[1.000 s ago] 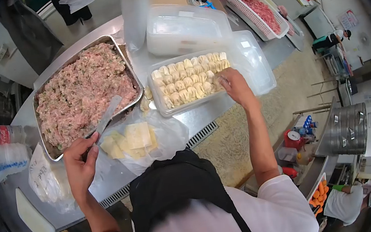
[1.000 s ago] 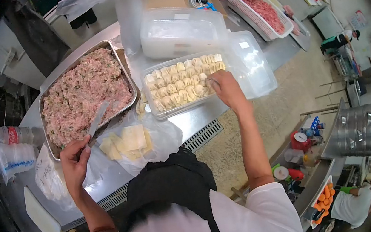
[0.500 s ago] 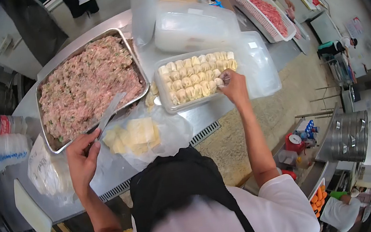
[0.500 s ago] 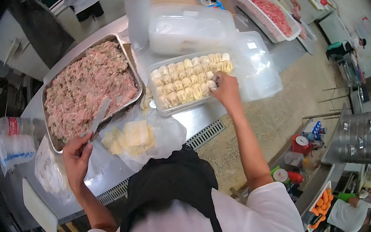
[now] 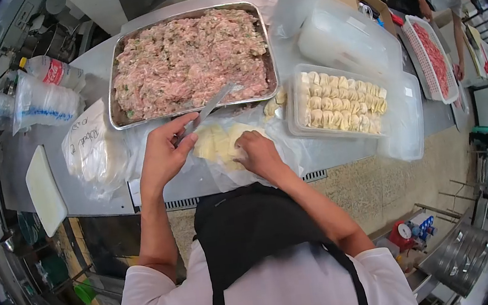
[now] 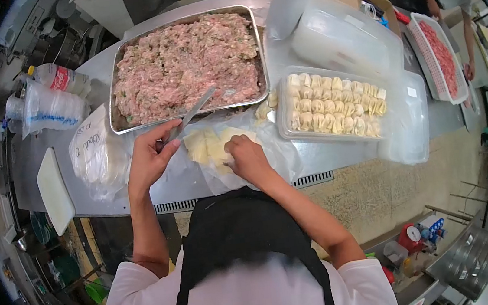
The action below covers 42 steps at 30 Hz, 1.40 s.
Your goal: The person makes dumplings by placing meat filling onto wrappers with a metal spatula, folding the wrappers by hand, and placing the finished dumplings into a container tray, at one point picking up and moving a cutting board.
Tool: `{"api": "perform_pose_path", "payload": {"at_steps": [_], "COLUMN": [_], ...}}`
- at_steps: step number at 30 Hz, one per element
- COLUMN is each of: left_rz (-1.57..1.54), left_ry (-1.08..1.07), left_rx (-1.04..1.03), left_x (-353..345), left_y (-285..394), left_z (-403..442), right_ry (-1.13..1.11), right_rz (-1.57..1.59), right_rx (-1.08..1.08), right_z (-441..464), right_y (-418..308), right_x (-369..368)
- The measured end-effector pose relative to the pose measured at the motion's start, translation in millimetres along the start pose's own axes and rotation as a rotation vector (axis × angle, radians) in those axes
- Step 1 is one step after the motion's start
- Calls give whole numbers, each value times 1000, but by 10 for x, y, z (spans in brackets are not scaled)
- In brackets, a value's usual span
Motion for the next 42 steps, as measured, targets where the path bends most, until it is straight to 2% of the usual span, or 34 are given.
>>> {"api": "perform_pose_path", "payload": {"at_steps": [2,4,7,9,12,15,16,18,21,23,24,25,26,27,28,29,31,32,33,34,35,36,40,42], "left_rz": [39,78,93,566,708,835,837,979,880,888,888,888,916,943,943,872,800,627,455,455,320,183,17,-196], "left_ry": [27,58,155,276,272,330,327,91,94,120,156,157,58,-43,-43,-88,-130,-145,-159,-158,-231,-303,-334,-308], "left_rx": [37,76,11,-168,-232,-265,-264,-238,-200,-207,-211,-210,-218,-226,-228,-231,-237,-234,-229,-233,-71,89,41,82], "left_x": [79,158,263,294,195,1,-34,-174,32,35,32,-8,-93,-149,-138,-120,-68,-17,40,89,129,145,178,137], "left_y": [4,-59,-185,-138,-25,22,-42,-170,99,74,48,-16,-103,-116,-120,-120,-134,-158,-170,-188,-253,-281,-149,-49], "left_z": [-20,-14,91,195,474,790,865,1000,942,1014,1045,1072,1109,1119,1126,1139,1160,1167,1171,1175,1187,1174,890,684], "right_ry": [-142,-163,-152,-127,-133,-64,12,91,197,364,365,491,619,619,657,695,691,681,681,658,636,640,799,856], "right_rz": [-158,-107,1,64,58,180,249,317,441,1007,1009,1219,1427,1426,1618,1809,1851,1897,1895,1723,1551,1548,1644,1716], "right_rx": [-77,-115,-192,-222,-171,-129,-160,-192,-313,-354,-355,-432,-506,-504,-560,-613,-600,-592,-590,-624,-654,-651,-703,-691], "right_z": [31,57,15,-12,3,-4,15,42,-51,-111,-131,-167,-189,-189,-198,-209,-219,-214,-215,-218,-224,-198,-41,99], "right_y": [163,291,398,408,406,413,349,255,205,183,155,148,144,120,94,75,46,29,39,68,95,88,85,68], "right_x": [-204,-217,-157,-139,-117,-32,85,326,634,722,740,749,755,784,788,784,755,722,677,627,591,582,576,590]}}
Point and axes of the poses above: each hand's wrist, its own z-axis towards the middle knuckle, its own x-axis out of the back of the hand, y = z × x, the point moved 3 cm from there along z, towards the middle knuckle, and after that the axes turned 11 degrees about x, right-handed, at the moved point
